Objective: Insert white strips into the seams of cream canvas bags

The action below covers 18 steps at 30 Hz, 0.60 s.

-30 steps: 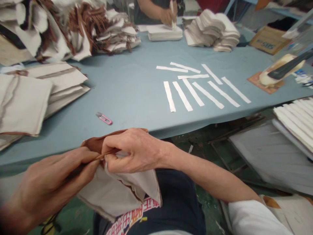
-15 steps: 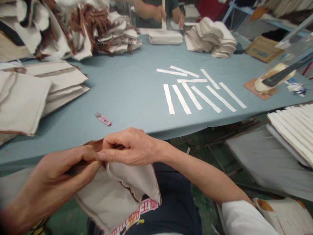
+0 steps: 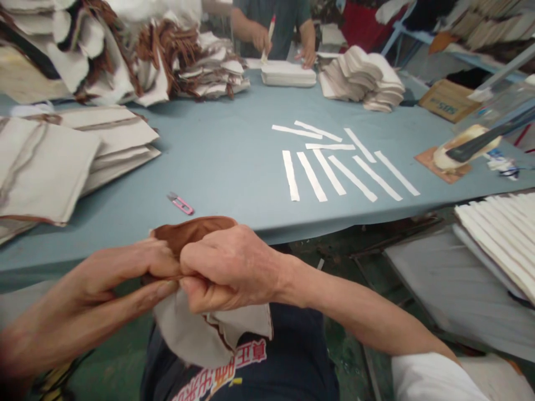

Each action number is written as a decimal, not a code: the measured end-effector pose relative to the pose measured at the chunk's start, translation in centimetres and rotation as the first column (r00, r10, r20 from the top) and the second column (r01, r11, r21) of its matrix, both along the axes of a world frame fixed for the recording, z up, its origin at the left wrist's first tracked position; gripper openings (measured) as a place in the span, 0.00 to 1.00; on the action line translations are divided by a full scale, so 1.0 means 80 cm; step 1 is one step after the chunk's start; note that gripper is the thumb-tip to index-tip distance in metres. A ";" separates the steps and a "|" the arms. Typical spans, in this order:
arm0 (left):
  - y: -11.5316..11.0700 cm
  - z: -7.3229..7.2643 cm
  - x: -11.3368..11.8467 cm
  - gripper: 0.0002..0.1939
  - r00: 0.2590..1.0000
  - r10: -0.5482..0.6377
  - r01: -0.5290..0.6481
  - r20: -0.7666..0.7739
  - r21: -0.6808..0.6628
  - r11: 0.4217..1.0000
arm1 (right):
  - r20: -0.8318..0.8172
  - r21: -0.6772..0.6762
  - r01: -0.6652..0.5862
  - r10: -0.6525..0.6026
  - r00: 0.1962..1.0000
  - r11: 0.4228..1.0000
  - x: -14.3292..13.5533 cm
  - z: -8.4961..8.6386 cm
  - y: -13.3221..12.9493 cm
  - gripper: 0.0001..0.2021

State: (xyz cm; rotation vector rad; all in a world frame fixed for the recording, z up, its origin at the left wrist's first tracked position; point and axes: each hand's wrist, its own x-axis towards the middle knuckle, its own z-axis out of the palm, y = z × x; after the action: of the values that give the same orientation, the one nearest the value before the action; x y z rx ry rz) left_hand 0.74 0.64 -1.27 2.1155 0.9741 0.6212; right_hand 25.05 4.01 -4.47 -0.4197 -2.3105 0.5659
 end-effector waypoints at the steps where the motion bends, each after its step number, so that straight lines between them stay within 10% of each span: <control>1: 0.000 0.004 0.002 0.15 1.000 0.007 -0.007 0.023 0.003 1.000 | -0.054 -0.035 -0.025 0.023 0.998 0.999 0.002 0.006 -0.002 0.09; 8: 0.023 0.015 -0.003 0.31 0.990 0.091 -0.065 0.110 -0.224 0.973 | -0.349 -0.244 -0.022 -0.066 0.935 0.970 0.037 0.045 -0.020 0.15; 13: 0.029 -0.017 -0.025 0.46 0.980 0.154 -0.101 0.126 -0.353 0.930 | -0.211 -0.158 0.157 -0.188 0.959 0.975 0.080 0.017 -0.002 0.12; 18: 0.031 -0.012 -0.007 0.34 0.990 0.104 -0.057 0.094 -0.408 0.911 | -0.061 -0.105 0.265 -0.272 0.960 0.959 0.097 -0.026 0.014 0.12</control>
State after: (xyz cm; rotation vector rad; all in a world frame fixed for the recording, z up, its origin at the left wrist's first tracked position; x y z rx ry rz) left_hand 0.16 3.11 -2.23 1.6639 1.0299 0.5208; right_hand 32.83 5.15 -6.54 -0.7335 -2.1140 0.5484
